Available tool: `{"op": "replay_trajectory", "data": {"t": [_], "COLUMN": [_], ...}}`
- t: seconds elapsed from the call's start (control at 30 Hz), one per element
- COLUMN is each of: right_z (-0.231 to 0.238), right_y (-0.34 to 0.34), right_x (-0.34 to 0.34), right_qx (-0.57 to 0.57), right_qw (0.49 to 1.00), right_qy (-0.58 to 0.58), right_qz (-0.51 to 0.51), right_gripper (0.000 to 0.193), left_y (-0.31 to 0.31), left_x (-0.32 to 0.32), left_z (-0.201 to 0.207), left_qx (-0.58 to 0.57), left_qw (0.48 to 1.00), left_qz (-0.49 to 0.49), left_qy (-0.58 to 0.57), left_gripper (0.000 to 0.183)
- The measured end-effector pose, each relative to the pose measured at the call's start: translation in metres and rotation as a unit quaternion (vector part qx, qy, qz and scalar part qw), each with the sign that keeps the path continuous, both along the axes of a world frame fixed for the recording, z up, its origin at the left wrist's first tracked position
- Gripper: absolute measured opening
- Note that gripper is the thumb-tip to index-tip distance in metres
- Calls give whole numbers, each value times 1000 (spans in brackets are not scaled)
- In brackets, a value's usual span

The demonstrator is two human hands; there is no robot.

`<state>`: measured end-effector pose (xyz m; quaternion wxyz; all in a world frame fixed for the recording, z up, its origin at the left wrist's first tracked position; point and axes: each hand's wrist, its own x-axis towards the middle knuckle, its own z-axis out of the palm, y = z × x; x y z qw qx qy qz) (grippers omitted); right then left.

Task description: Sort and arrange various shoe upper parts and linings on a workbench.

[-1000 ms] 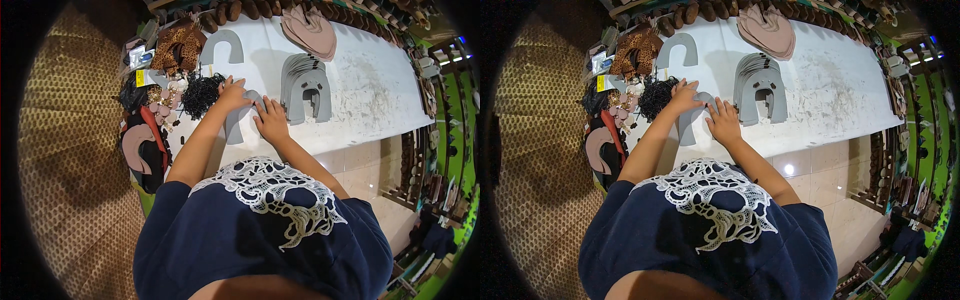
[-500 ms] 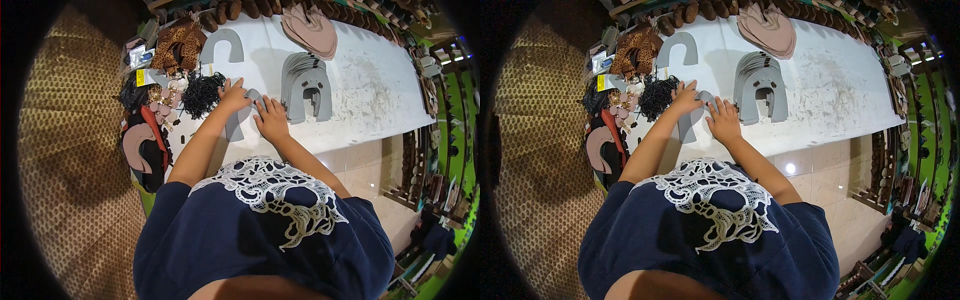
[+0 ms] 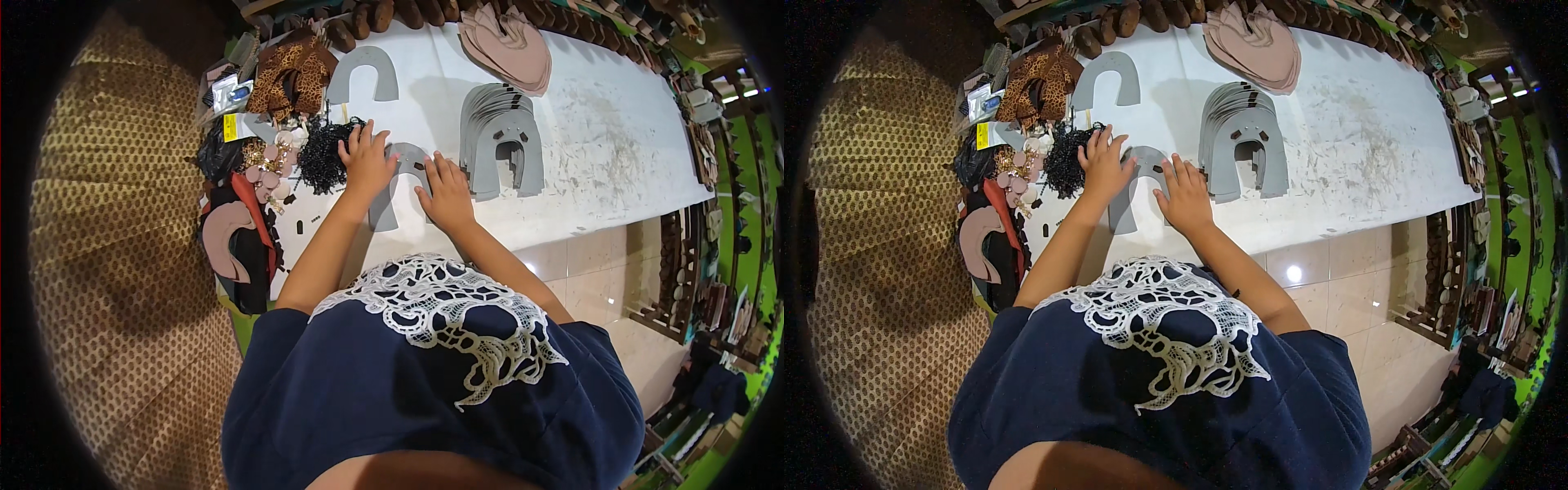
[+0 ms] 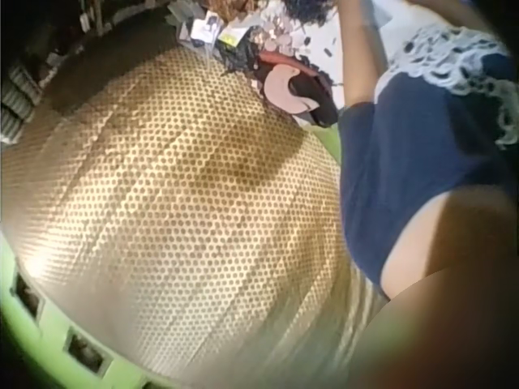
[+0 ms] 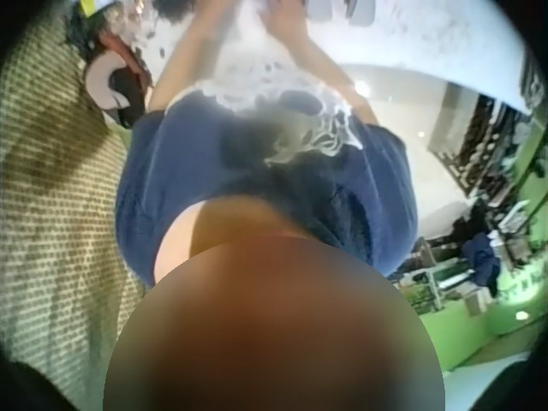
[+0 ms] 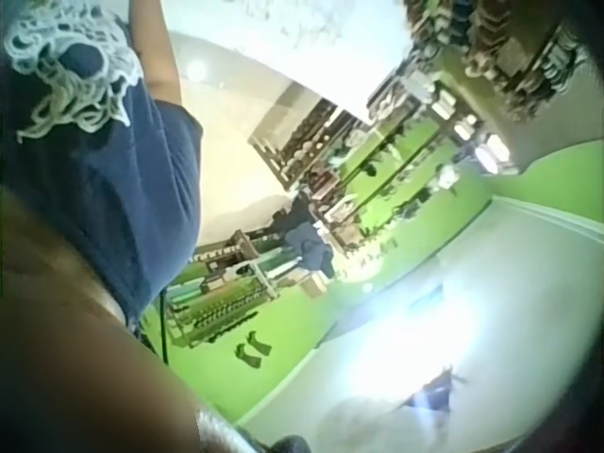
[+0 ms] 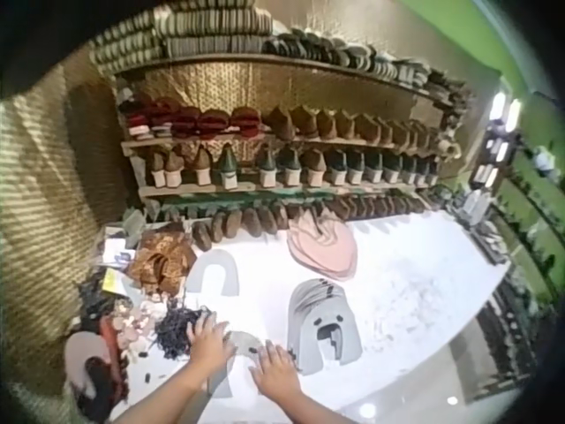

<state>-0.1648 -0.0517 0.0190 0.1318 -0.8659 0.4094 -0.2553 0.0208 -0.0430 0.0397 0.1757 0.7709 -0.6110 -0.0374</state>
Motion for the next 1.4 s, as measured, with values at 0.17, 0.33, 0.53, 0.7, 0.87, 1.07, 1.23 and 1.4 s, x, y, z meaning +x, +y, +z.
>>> {"op": "replay_trajectory", "data": {"t": [0.17, 0.33, 0.53, 0.7, 0.87, 1.07, 1.23, 1.4], "right_z": [2, 2, 5, 31, 40, 34, 21, 22], "right_y": [0, 0, 2, 12, 29, 50, 58, 62], "right_x": [-4, 0, -3, 11, 41, 93, 139, 190], "right_qx": [-21, -44, -61, -43, 1, -4, -5, 13], "right_qw": [999, 998, 997, 997, 993, 965, 951, 952], "right_qy": [29, 32, -2, -28, -35, -65, -66, -49], "right_qz": [8, 31, 45, 57, 116, 253, 301, 302], "right_gripper": [44, 41, 33, 16, 10, 13, 18, 20], "left_y": [29, 57, 91, 120, 138, 166, 193, 211], "left_x": [-12, -19, -25, -18, -2, 32, 58, 76], "left_z": [3, -27, -23, -13, 6, 16, 14, 4], "left_qx": [-1, 61, 33, 30, -42, -58, -50, -42], "left_qw": [991, 989, 995, 997, 999, 996, 995, 996], "left_qz": [-121, -108, -90, -74, -21, 63, 87, 9], "left_qy": [-54, -81, -19, -7, 17, -4, 17, 73], "left_gripper": [49, 63, 67, 59, 22, 5, 12, 13]}}
